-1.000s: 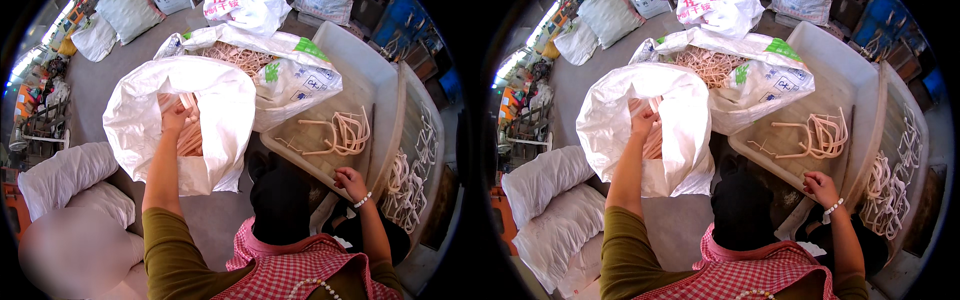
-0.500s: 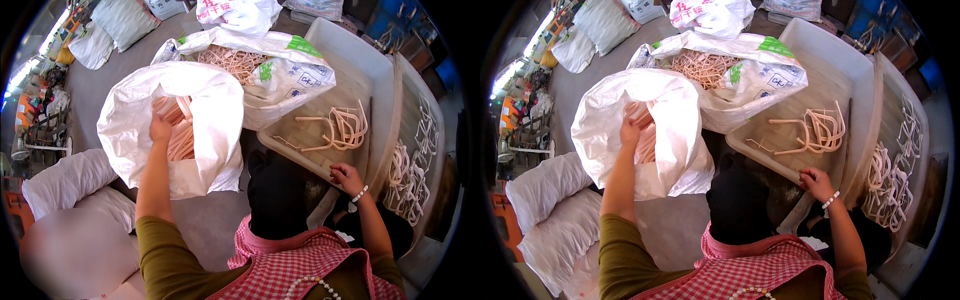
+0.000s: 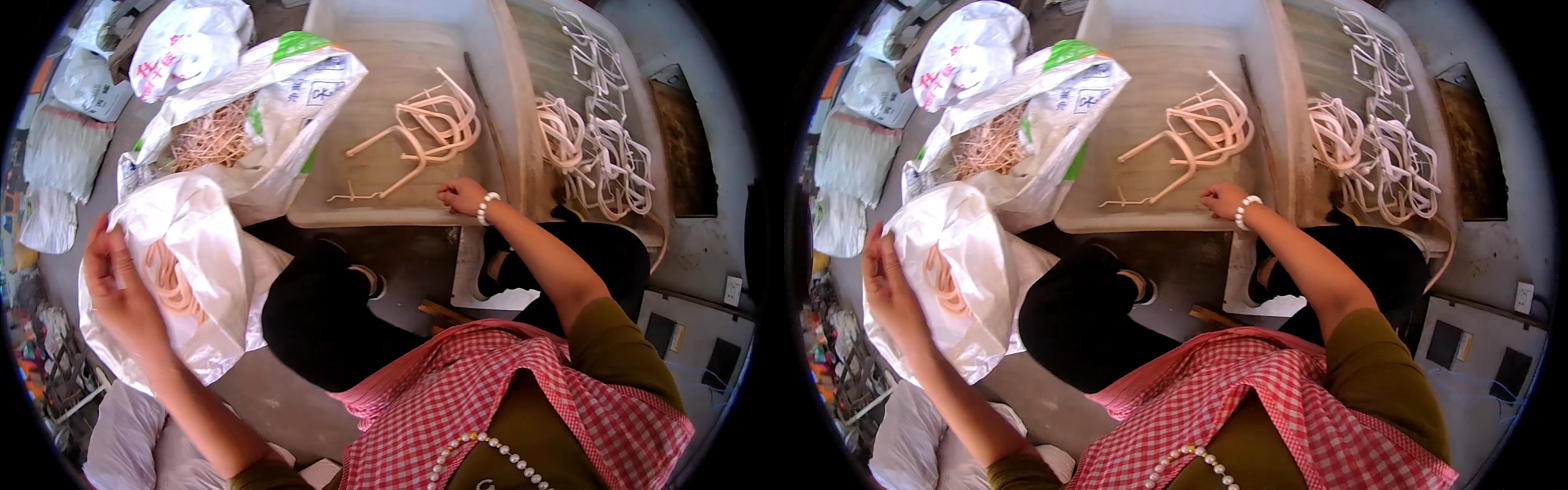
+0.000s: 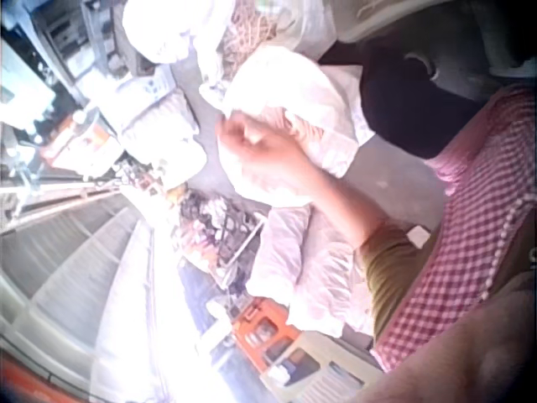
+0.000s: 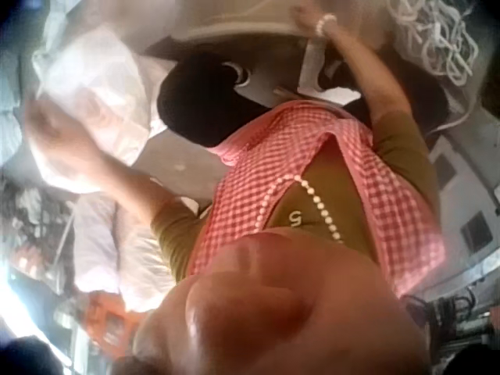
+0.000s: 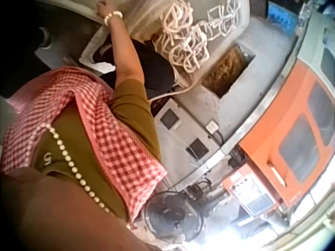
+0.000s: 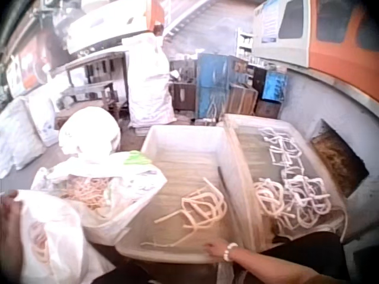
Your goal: The person assembles plastic hangers by hand, taking parts from a white sack and connecting them into complete units. The assembled hangers are placed into a nearby bin. The process is repeated continuously throughout the clip.
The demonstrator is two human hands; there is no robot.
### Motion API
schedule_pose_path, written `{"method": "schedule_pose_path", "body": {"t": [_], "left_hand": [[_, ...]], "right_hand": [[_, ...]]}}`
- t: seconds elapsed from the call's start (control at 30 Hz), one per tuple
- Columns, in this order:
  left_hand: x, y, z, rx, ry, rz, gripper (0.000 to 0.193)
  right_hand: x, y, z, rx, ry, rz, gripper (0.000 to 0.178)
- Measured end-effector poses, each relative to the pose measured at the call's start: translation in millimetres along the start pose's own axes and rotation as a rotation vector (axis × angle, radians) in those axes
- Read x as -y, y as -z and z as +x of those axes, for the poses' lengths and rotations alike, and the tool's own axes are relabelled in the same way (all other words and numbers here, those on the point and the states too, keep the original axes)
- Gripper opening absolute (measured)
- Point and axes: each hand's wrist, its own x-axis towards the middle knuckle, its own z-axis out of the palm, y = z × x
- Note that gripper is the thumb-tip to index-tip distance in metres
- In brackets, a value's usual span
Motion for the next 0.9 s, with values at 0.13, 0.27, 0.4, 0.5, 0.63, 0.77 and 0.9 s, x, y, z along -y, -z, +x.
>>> {"method": "schedule_pose_path", "body": {"t": [0.13, 0.27, 0.4, 0.5, 0.63, 0.77, 0.9], "left_hand": [[-96, -123, -64, 0.383, -0.231, 0.096, 0.041], [-67, -184, -97, 0.810, -0.234, 0.421, 0.046], [-57, -194, -106, 1.089, -0.173, 0.543, 0.044], [-60, -201, -109, 1.082, -0.213, 0.436, 0.046], [-57, -209, -118, 1.128, -0.265, 0.453, 0.049], [-59, -216, -120, 1.186, -0.321, 0.473, 0.048], [-62, -223, -119, 1.232, -0.332, 0.461, 0.039]], "right_hand": [[-17, -4, 34, -0.030, 0.193, -0.419, 0.032], [4, -8, 65, 0.047, 0.145, -0.683, 0.036], [-24, -11, 125, -0.204, 0.278, -0.903, 0.049], [-36, -19, 162, -0.350, 0.206, -0.999, 0.064], [-37, -21, 177, -0.213, 0.105, -1.044, 0.064], [-39, -31, 168, -0.039, -0.025, -0.972, 0.043], [-32, -34, 139, 0.060, 0.070, -0.831, 0.032]]}}
